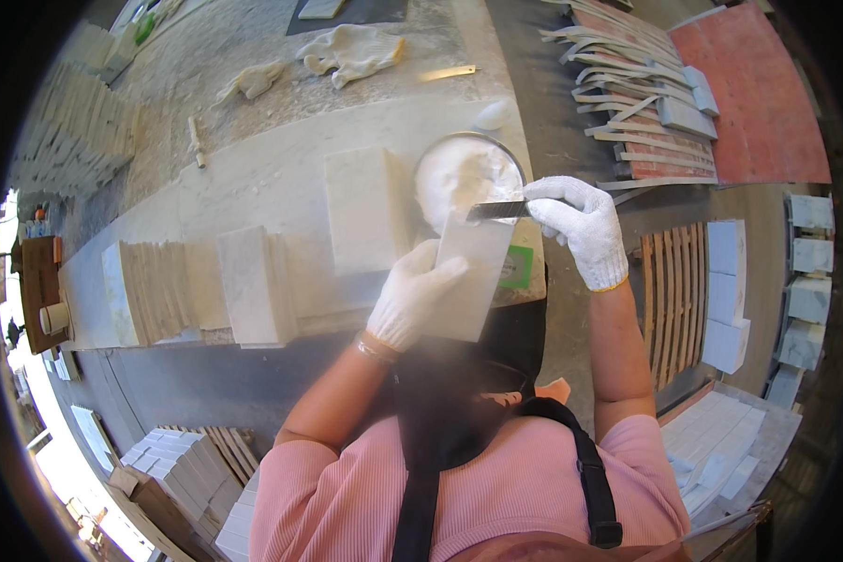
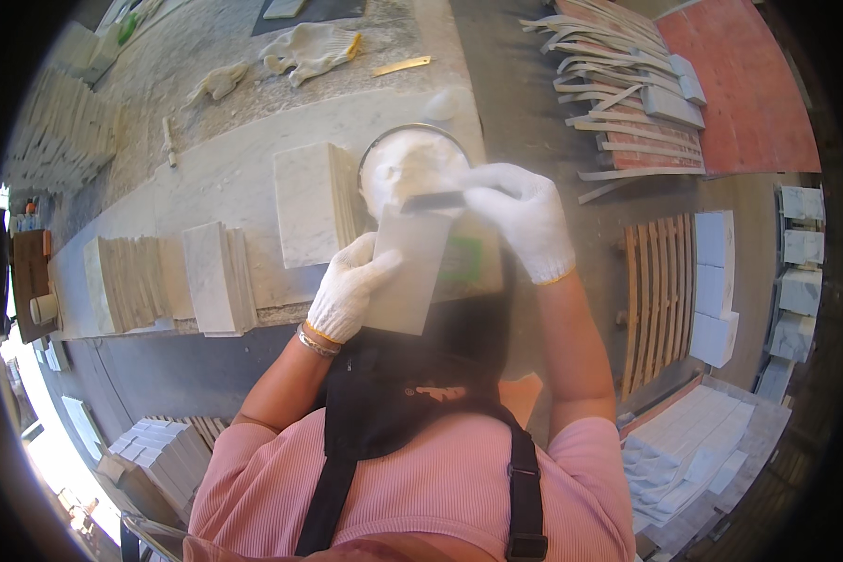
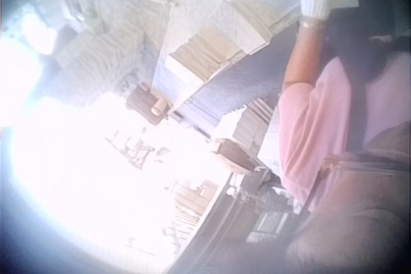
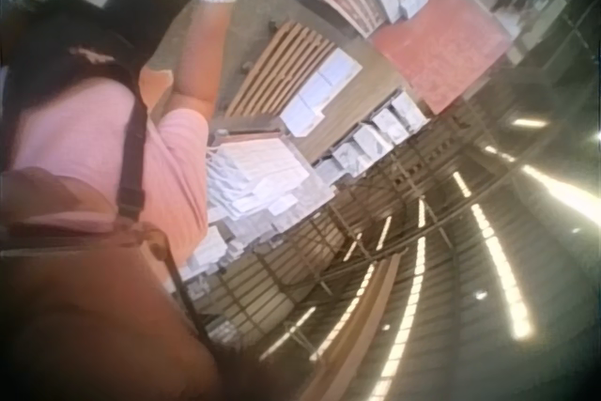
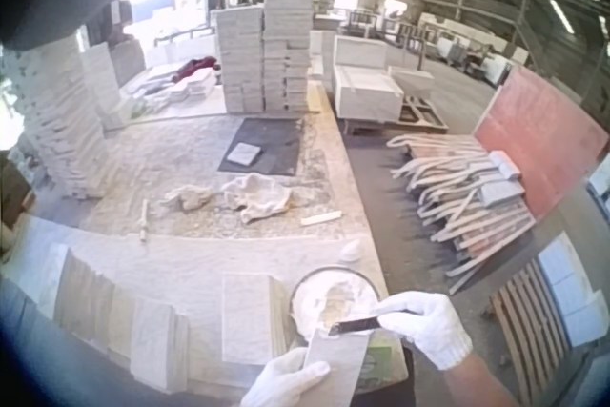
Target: The person applies white adhesive to the edges of rectangular tiles using a small metal spatula, then wipes the edges with a green sponge. The person repeats this process on multiple tiles, stacking them after each application.
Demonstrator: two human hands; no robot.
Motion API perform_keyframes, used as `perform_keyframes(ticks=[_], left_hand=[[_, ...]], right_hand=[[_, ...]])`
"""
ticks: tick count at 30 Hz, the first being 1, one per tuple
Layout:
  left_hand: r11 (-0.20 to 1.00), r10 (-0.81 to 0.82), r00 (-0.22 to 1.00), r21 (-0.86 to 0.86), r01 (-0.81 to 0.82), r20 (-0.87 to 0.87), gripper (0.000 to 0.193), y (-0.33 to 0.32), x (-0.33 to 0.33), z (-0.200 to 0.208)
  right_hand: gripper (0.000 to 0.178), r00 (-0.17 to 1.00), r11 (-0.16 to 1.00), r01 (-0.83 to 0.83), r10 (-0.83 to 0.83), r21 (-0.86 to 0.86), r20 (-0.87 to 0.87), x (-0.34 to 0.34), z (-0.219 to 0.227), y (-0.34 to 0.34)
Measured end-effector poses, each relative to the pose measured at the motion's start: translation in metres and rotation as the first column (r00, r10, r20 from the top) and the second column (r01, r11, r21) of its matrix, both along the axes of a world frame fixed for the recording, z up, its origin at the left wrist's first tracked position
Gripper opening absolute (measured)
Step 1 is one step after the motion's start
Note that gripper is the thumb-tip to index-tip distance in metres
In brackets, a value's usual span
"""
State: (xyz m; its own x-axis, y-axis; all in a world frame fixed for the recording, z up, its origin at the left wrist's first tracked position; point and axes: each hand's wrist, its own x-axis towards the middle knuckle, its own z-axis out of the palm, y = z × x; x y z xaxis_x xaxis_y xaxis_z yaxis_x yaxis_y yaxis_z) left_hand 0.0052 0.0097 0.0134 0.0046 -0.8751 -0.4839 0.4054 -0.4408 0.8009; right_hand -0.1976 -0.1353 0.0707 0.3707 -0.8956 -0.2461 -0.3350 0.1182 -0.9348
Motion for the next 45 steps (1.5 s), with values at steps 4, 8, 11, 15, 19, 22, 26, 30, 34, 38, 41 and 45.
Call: perform_keyframes(ticks=[4,8,11,15,19,22,26,30,34,38,41,45], left_hand=[[1.0,-0.008,1.0,0.001,0.008,-0.022,0.03,0.001,0.001,0.0],[1.0,0.001,0.999,-0.011,-0.002,-0.042,0.031,0.0,0.001,-0.002],[1.0,0.021,0.995,0.012,-0.02,-0.097,0.032,0.002,0.0,-0.002],[0.999,-0.002,0.995,0.039,0.006,-0.099,0.033,0.001,0.003,-0.004],[0.999,-0.025,0.999,0.044,0.026,-0.037,0.03,-0.002,0.003,-0.003],[1.0,-0.008,0.998,-0.009,0.007,-0.07,0.028,-0.004,0.002,-0.001],[1.0,0.002,0.992,-0.027,-0.005,-0.123,0.027,-0.004,0.001,0.0],[0.999,-0.05,0.998,-0.007,0.05,-0.023,0.028,-0.005,0.004,-0.003],[1.0,0.009,0.996,-0.029,-0.012,-0.087,0.03,-0.003,0.001,-0.005],[1.0,-0.013,0.993,-0.02,0.011,-0.116,0.033,-0.004,0.002,-0.005],[0.999,-0.032,0.996,-0.009,0.031,-0.079,0.034,-0.005,0.003,-0.004],[1.0,-0.017,0.998,-0.019,0.015,-0.065,0.034,-0.004,0.001,-0.001]], right_hand=[[0.022,0.998,1.0,0.028,-0.027,0.003,-0.05,-0.011,0.004,-0.001],[0.023,0.992,0.991,0.122,-0.122,0.046,-0.019,-0.02,0.007,-0.01],[0.022,0.994,0.993,0.091,-0.095,-0.072,-0.052,-0.015,-0.005,-0.019],[0.022,0.904,0.941,-0.163,0.021,-0.298,-0.427,0.003,-0.031,-0.03],[0.036,0.839,0.943,-0.174,-0.008,-0.283,-0.544,0.006,-0.034,-0.049],[0.054,0.881,0.939,-0.084,-0.087,-0.334,-0.466,0.007,-0.03,-0.081],[0.06,0.923,0.956,-0.193,0.1,-0.22,-0.372,0.027,-0.054,-0.124],[0.053,0.921,0.957,-0.242,0.175,-0.158,-0.35,0.044,-0.081,-0.142],[0.035,0.983,0.973,-0.151,0.129,-0.176,-0.131,0.033,-0.062,-0.129],[0.038,0.995,0.99,-0.091,0.094,-0.105,0.031,-0.001,-0.014,-0.081],[0.047,0.989,0.99,-0.132,0.135,-0.056,0.059,-0.014,0.008,-0.039],[0.045,0.983,0.983,-0.182,0.182,-0.005,0.0,-0.019,0.019,-0.007]])
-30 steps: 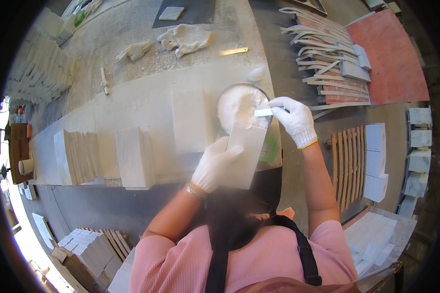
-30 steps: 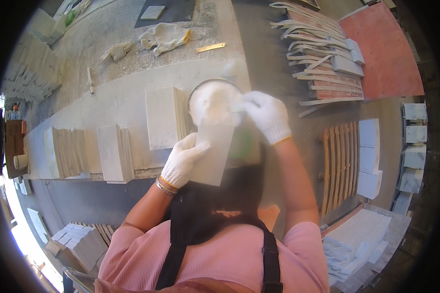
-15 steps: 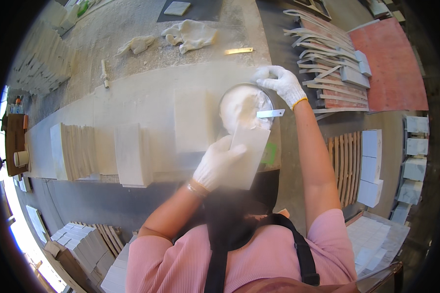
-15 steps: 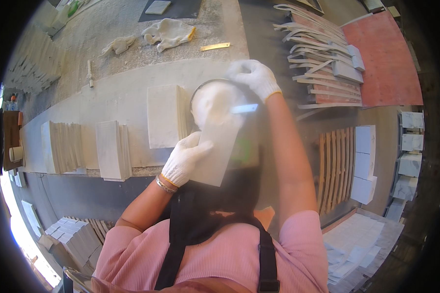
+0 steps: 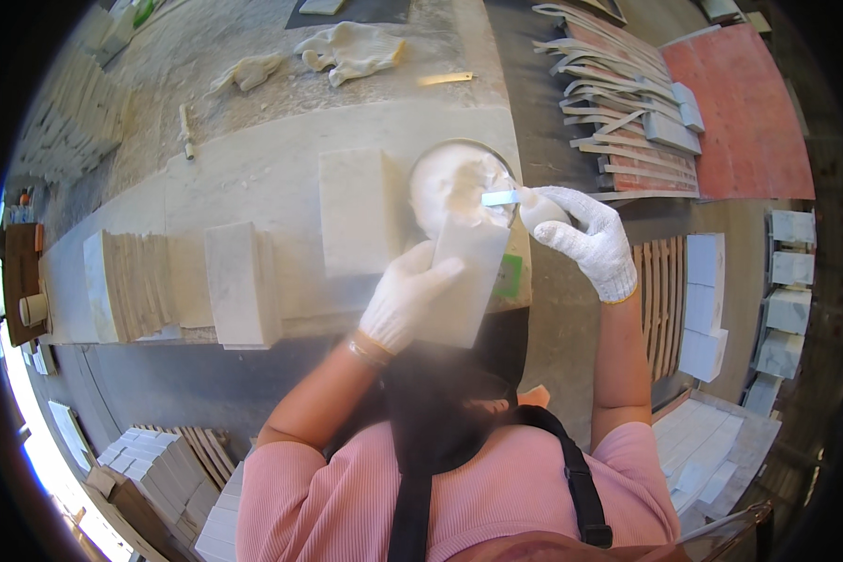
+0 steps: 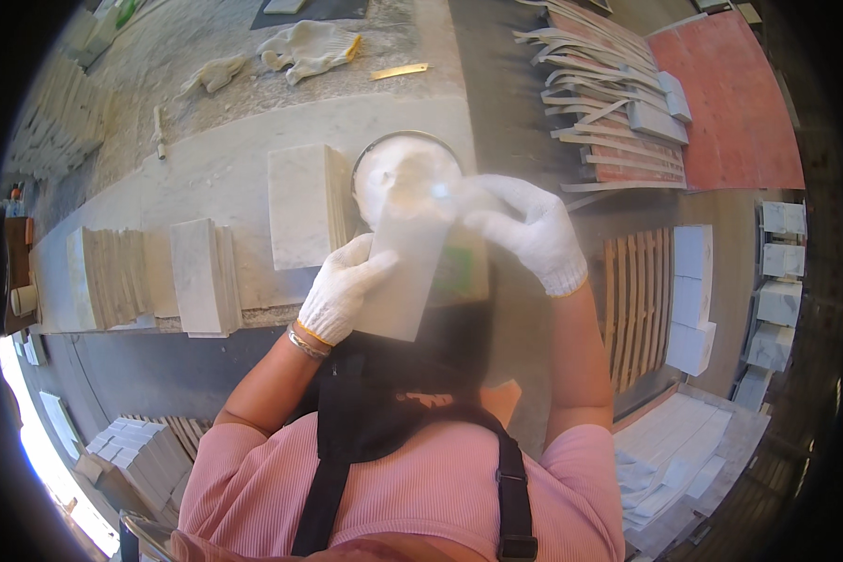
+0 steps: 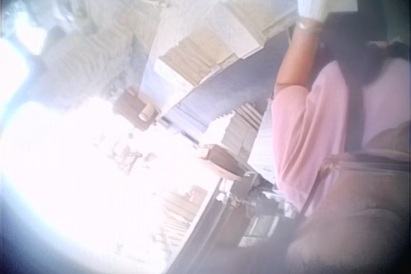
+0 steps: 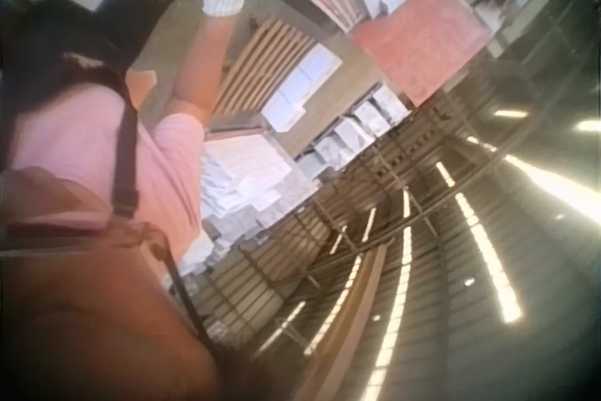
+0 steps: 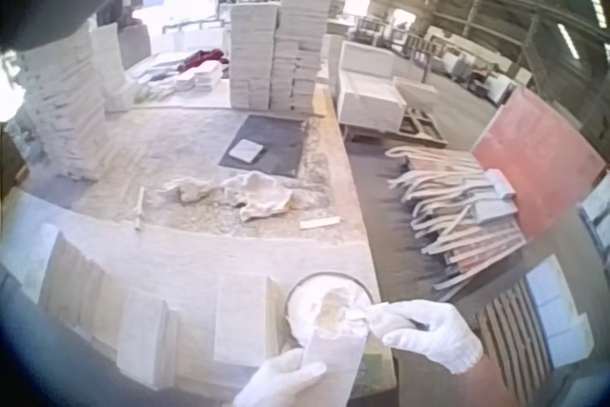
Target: The person applies white adhesive to the edges of rectangular tiles using a small metal spatula, then wipes the edges with a green sponge. The person repeats this process on multiple tiles, stacking them after each application.
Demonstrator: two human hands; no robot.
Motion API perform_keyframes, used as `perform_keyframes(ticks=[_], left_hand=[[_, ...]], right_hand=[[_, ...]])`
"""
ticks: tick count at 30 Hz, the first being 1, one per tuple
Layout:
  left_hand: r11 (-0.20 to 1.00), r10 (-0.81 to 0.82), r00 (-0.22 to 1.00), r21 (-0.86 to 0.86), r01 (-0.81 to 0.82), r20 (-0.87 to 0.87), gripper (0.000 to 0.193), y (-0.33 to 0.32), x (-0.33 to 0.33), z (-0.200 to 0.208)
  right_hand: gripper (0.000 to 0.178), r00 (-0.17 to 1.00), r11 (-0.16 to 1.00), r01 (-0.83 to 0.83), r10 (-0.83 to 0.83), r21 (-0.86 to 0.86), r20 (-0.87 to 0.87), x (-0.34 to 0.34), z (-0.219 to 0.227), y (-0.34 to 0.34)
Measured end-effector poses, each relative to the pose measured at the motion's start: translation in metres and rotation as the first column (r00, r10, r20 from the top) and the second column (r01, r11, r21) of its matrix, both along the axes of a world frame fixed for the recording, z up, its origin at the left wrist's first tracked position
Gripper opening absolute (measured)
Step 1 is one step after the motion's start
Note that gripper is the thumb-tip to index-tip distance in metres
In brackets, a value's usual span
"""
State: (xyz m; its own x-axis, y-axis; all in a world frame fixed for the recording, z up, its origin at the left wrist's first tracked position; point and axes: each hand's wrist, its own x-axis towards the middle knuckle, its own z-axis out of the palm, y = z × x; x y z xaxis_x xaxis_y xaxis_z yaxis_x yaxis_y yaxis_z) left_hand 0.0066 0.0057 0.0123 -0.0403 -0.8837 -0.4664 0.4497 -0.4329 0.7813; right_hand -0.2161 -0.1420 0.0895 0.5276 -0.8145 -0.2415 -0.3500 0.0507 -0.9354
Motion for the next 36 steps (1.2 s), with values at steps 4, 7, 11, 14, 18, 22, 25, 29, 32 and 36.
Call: perform_keyframes(ticks=[4,7,11,14,18,22,25,29,32,36], left_hand=[[1.0,0.019,0.999,0.007,-0.018,-0.036,0.033,0.001,-0.002,0.008],[1.0,0.007,1.0,0.009,-0.007,-0.006,0.032,0.001,-0.001,0.012],[1.0,0.009,1.0,-0.001,-0.009,-0.001,0.032,0.002,-0.001,0.013],[1.0,0.006,1.0,0.009,-0.006,-0.003,0.032,0.003,-0.001,0.01],[1.0,0.008,0.999,0.001,-0.008,-0.038,0.032,0.003,-0.001,0.009],[1.0,0.006,0.998,0.004,-0.006,-0.055,0.033,0.003,-0.001,0.009],[1.0,0.003,0.999,0.006,-0.003,-0.047,0.033,0.003,0.0,0.01],[1.0,0.008,0.999,0.005,-0.007,-0.045,0.033,0.003,0.0,0.011],[1.0,0.019,0.996,0.007,-0.019,-0.085,0.032,0.003,0.0,0.013],[1.0,0.007,0.998,0.006,-0.007,-0.058,0.033,0.003,0.0,0.015]], right_hand=[[0.037,0.989,0.993,-0.078,0.065,-0.094,-0.13,0.003,0.001,0.008],[0.033,0.989,0.99,-0.083,0.068,-0.114,-0.13,0.006,0.001,0.01],[0.031,0.992,0.992,-0.077,0.065,-0.105,-0.112,0.009,0.002,0.011],[0.03,0.99,0.988,-0.091,0.076,-0.125,-0.115,0.012,0.004,0.012],[0.031,0.987,0.989,-0.093,0.077,-0.115,-0.138,0.014,0.006,0.012],[0.031,0.983,0.979,-0.12,0.094,-0.164,-0.158,0.014,0.006,0.012],[0.032,0.981,0.976,-0.13,0.1,-0.176,-0.167,0.015,0.005,0.011],[0.033,0.979,0.969,-0.142,0.108,-0.201,-0.17,0.015,0.004,0.01],[0.033,0.975,0.966,-0.152,0.112,-0.208,-0.191,0.015,0.005,0.009],[0.033,0.976,0.972,-0.148,0.114,-0.183,-0.183,0.014,0.006,0.009]])
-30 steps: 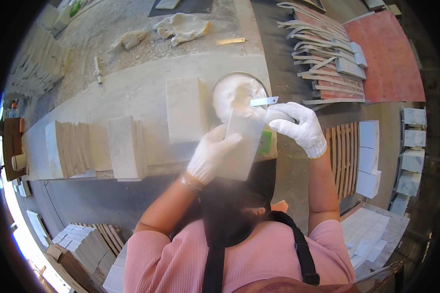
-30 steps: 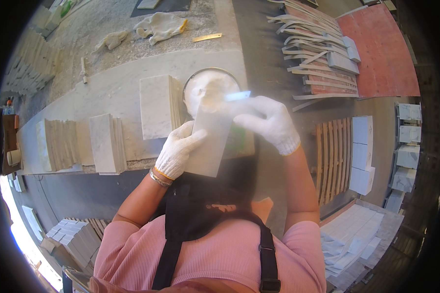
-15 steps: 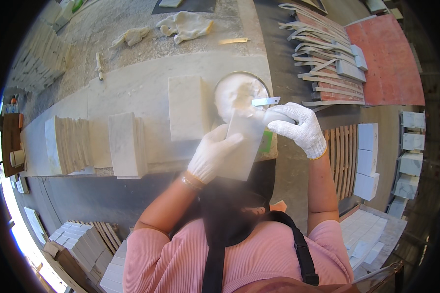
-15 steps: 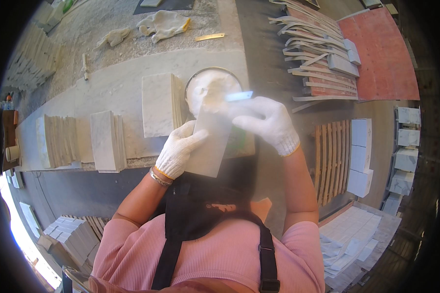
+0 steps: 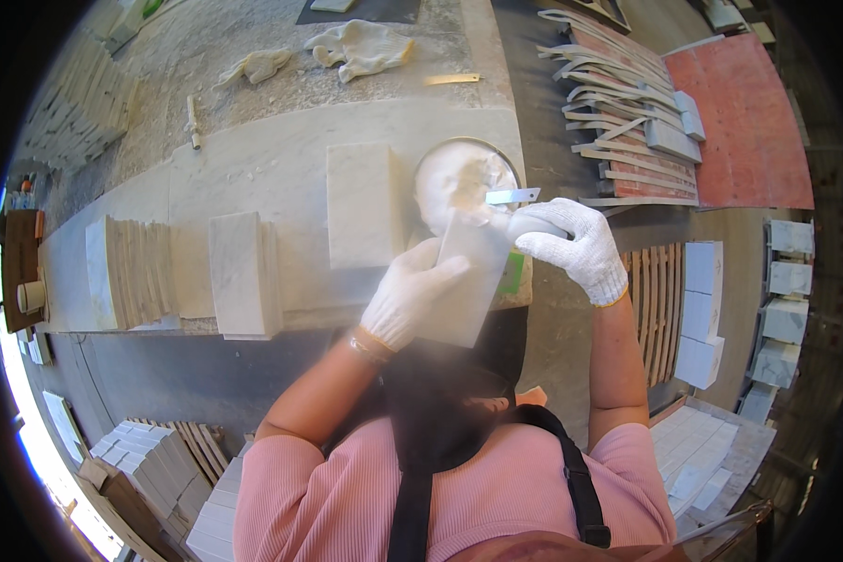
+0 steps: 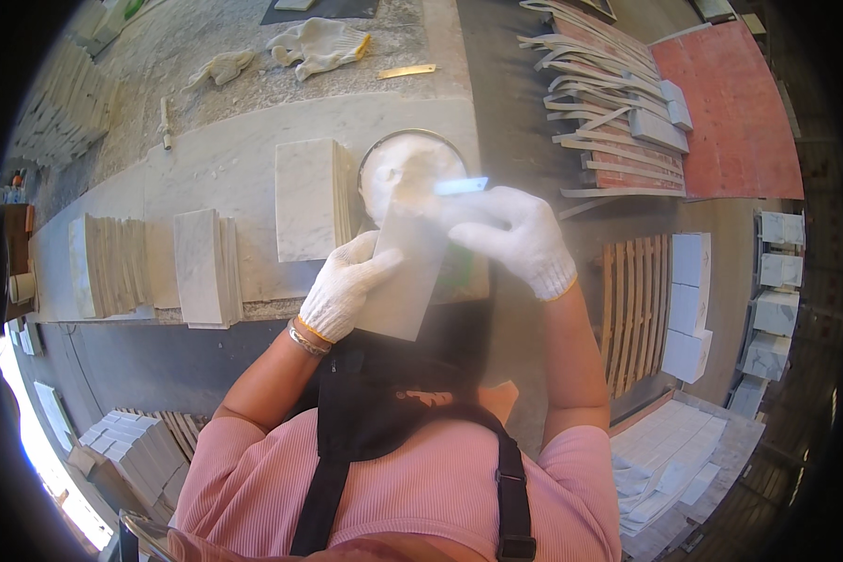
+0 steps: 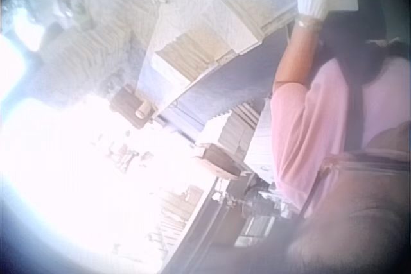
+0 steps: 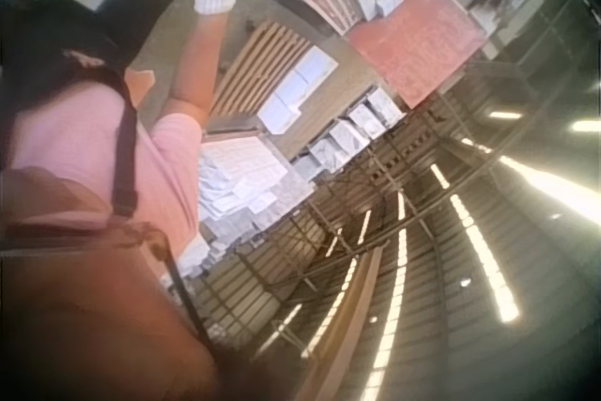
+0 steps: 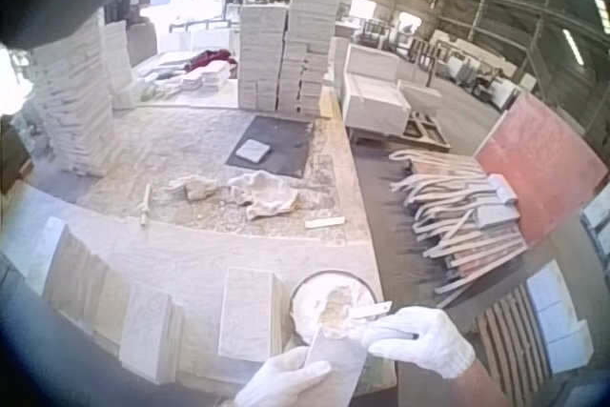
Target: The person applies white adhesive to the edges of rectangular tiles using a small metal spatula, then wipes the edges with a green sponge. The person repeats this process on multiple tiles, stacking them after each application.
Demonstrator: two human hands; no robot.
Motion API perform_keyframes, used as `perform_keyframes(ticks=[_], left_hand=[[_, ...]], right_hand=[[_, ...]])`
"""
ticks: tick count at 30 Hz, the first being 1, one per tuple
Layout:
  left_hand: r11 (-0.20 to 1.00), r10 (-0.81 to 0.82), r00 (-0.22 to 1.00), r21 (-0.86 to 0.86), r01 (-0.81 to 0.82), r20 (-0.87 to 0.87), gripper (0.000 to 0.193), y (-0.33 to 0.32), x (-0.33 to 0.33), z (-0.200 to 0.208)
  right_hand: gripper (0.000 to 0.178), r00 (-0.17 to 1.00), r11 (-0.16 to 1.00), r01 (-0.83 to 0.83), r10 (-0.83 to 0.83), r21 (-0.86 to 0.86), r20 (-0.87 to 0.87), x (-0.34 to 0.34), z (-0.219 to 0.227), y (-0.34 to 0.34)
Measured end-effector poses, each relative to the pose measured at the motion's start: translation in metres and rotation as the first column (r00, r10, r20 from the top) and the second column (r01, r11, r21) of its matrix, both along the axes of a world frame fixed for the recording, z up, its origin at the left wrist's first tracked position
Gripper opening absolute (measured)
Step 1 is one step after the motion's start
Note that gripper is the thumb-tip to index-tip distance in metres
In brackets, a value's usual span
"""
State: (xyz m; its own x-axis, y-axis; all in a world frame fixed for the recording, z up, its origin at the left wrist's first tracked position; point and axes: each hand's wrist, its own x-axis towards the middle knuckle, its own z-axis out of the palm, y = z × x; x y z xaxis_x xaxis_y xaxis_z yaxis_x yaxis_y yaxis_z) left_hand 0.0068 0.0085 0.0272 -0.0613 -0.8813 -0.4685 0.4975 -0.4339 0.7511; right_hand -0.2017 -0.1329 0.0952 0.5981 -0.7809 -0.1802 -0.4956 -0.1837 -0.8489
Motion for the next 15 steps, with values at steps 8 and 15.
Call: perform_keyframes(ticks=[8,15], left_hand=[[1.0,0.007,1.0,-0.003,-0.007,0.003,0.034,-0.0001,0.0001,0.0012],[1.0,-0.012,0.999,-0.008,0.012,0.034,0.034,0.0004,0.0006,0.0016]], right_hand=[[0.033,1.0,1.0,0.008,-0.009,0.012,0.017,0.0013,0.0001,0.0006],[0.032,1.0,1.0,0.009,-0.009,0.005,0.005,0.0031,-0.0003,0.0002]])
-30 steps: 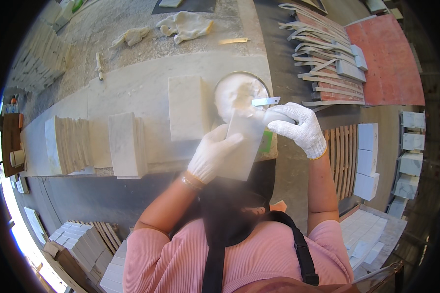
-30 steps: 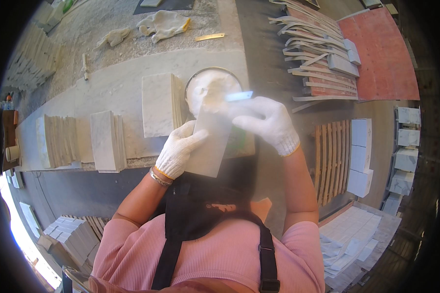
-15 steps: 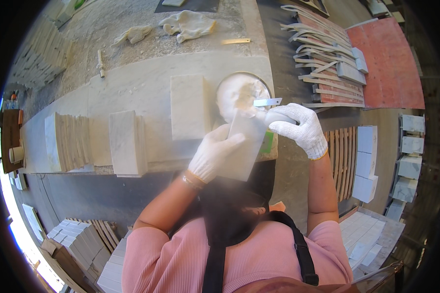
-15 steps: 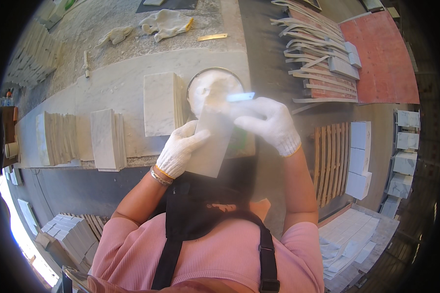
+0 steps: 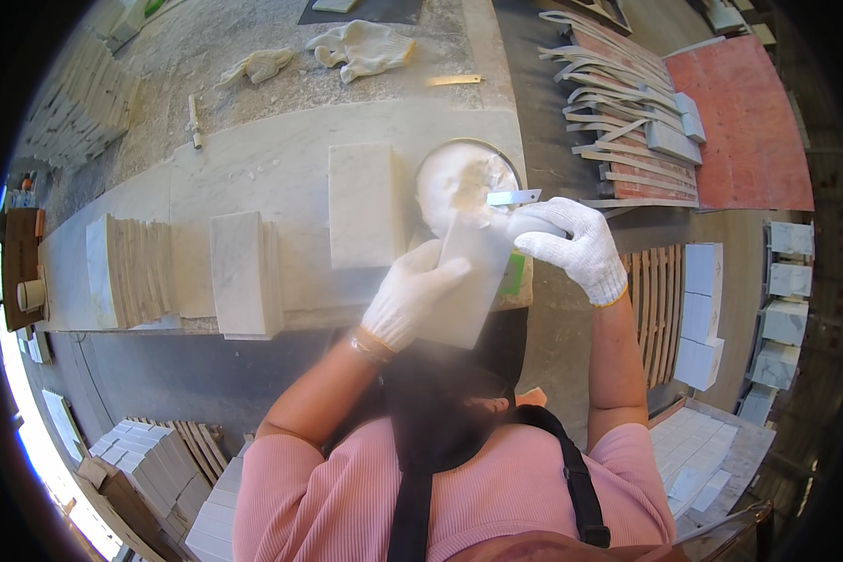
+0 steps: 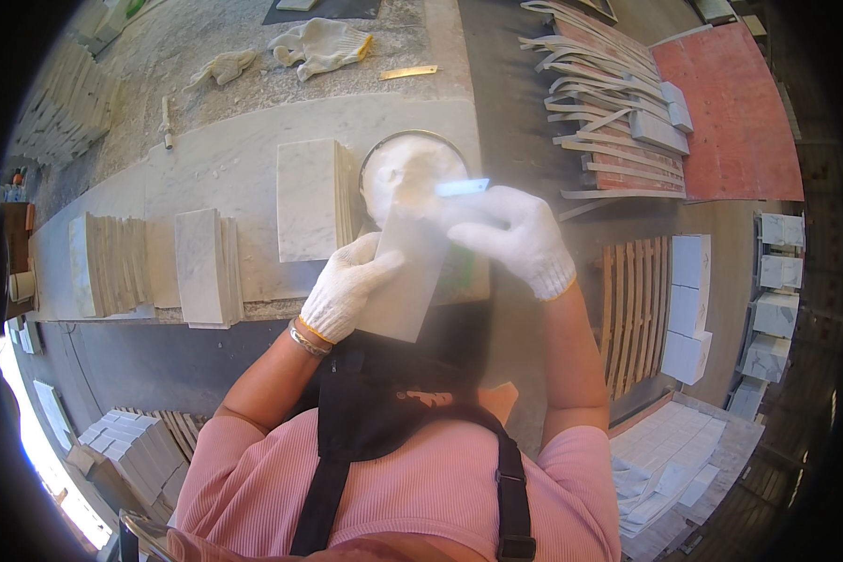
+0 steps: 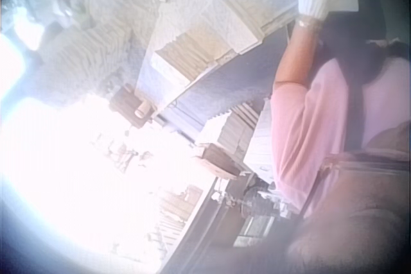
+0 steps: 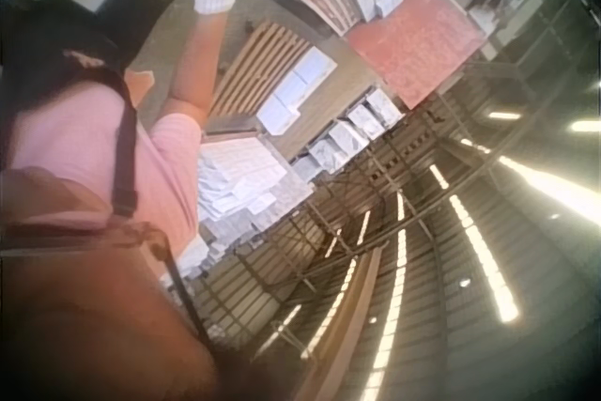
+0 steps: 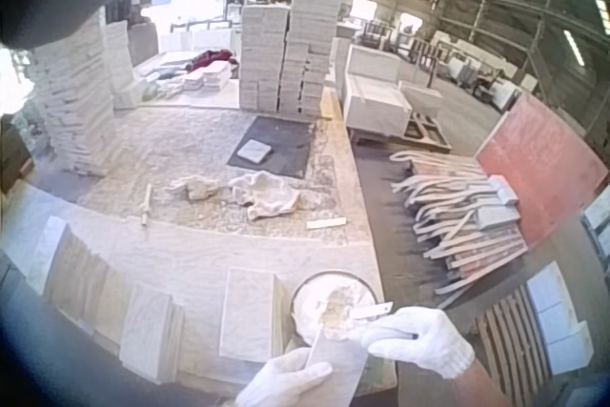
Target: The person applies white adhesive to the edges of rectangular tiles using a small metal spatula, then wipes the edges with a green sponge. The person repeats this process on multiple tiles, stacking them after each application.
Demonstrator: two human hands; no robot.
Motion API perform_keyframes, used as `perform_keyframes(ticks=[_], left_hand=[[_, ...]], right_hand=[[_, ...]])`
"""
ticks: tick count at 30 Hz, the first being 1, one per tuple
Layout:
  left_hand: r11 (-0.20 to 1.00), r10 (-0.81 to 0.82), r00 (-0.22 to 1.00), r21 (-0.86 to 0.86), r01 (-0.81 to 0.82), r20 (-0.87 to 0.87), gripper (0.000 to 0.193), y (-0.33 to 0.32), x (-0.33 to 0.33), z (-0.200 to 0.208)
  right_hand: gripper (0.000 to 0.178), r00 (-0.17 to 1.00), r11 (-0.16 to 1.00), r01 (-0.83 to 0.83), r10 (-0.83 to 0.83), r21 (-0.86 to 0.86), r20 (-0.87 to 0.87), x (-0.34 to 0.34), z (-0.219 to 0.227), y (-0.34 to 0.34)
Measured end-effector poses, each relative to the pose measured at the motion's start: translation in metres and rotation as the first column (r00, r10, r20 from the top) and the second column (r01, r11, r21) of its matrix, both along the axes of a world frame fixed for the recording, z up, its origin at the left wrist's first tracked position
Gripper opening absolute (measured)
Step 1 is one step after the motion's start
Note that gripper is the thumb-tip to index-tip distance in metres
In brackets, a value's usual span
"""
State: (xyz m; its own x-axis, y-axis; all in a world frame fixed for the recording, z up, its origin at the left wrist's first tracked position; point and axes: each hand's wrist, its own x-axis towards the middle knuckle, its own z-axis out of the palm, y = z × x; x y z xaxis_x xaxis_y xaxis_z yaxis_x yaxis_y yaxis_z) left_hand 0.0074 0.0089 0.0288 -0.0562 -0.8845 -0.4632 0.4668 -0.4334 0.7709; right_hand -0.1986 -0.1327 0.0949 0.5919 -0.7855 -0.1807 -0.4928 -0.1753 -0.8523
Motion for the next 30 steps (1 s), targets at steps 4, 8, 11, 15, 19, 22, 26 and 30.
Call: perform_keyframes(ticks=[4,8,11,15,19,22,26,30], left_hand=[[1.0,0.017,0.999,-0.001,-0.017,-0.028,0.034,0.0,-0.001,0.0],[1.0,-0.01,1.0,0.013,0.01,0.0,0.033,0.0,0.0,-0.001],[1.0,-0.009,1.0,-0.007,0.009,-0.006,0.033,0.001,0.001,-0.003],[1.0,-0.014,1.0,-0.013,0.014,0.023,0.032,0.0,0.002,-0.004],[1.0,-0.011,1.0,0.006,0.01,0.011,0.033,-0.001,0.003,-0.006],[1.0,0.003,1.0,0.021,-0.003,-0.022,0.033,-0.001,0.003,-0.009],[0.998,0.043,0.993,0.056,-0.037,-0.113,0.033,-0.001,0.004,-0.014],[0.997,0.022,0.994,0.072,-0.015,-0.106,0.033,-0.003,0.005,-0.018]], right_hand=[[0.031,1.0,1.0,0.005,-0.005,0.019,0.026,0.001,0.0,0.0],[0.032,0.999,0.997,0.022,-0.025,0.074,0.043,0.001,0.001,0.0],[0.037,0.994,0.992,0.039,-0.052,0.123,0.101,-0.001,0.004,-0.004],[0.042,0.961,0.971,0.143,-0.182,0.193,0.206,-0.003,0.001,-0.021],[0.039,0.896,0.952,0.229,-0.289,0.205,0.337,0.001,-0.018,-0.06],[0.039,0.892,0.97,0.231,-0.243,0.078,0.38,0.015,-0.05,-0.097],[0.039,0.95,0.97,0.243,-0.243,0.025,0.197,0.036,-0.089,-0.133],[0.043,0.977,0.993,0.103,-0.112,0.055,0.183,0.05,-0.113,-0.149]])
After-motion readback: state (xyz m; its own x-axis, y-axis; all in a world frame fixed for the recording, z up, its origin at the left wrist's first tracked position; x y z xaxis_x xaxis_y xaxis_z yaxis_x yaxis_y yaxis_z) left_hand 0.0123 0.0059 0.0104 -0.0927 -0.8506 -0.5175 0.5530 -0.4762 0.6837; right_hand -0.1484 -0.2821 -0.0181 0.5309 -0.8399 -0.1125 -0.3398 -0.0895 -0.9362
